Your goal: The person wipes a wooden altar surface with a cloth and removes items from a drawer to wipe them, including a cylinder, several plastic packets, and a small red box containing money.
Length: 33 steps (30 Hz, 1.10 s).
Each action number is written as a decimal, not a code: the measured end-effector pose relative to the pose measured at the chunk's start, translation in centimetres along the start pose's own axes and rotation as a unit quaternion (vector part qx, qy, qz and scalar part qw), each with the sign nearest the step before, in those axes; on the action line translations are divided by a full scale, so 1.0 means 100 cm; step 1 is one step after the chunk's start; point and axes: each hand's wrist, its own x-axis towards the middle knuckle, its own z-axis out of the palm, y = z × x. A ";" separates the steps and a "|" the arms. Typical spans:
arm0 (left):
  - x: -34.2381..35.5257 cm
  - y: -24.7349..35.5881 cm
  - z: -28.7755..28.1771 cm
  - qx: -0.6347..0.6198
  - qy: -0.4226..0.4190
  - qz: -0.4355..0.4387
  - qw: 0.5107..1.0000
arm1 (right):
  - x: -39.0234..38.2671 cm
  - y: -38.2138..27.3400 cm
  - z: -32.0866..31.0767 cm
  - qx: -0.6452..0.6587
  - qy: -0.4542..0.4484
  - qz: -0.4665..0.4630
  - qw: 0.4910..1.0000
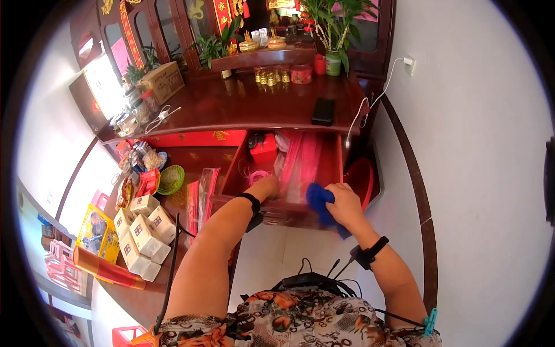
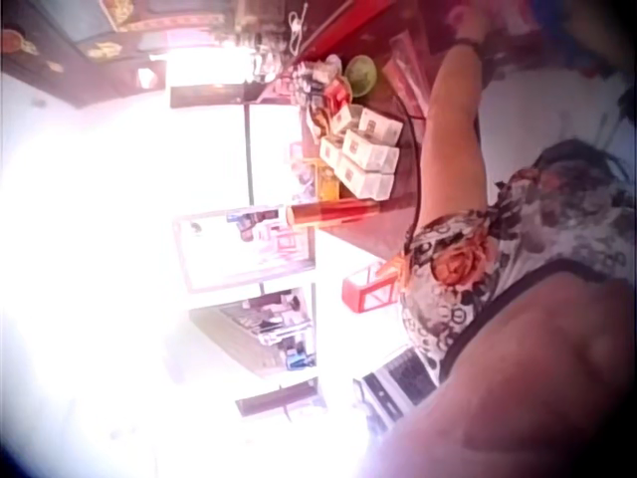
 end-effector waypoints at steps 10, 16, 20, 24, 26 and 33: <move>-0.002 0.009 0.003 -0.156 0.368 -0.135 0.907 | -0.002 0.013 0.002 -0.005 0.000 -0.005 1.000; -0.027 -0.067 0.023 -0.141 0.459 -0.029 0.877 | 0.009 -0.011 0.010 0.006 0.007 -0.065 0.998; -0.076 0.023 -0.038 -0.747 0.174 -0.113 0.632 | -0.003 0.015 -0.001 0.010 0.026 -0.037 0.999; -0.152 0.012 -0.009 -0.812 0.107 0.028 0.572 | 0.000 -0.010 -0.003 0.062 0.031 0.002 0.998; -0.183 0.039 0.011 -0.822 0.160 0.023 0.546 | -0.003 0.002 -0.004 0.022 0.014 0.017 1.000; -0.278 0.055 0.081 -0.781 0.273 0.021 0.561 | 0.043 -0.038 -0.023 0.304 0.362 -0.052 0.880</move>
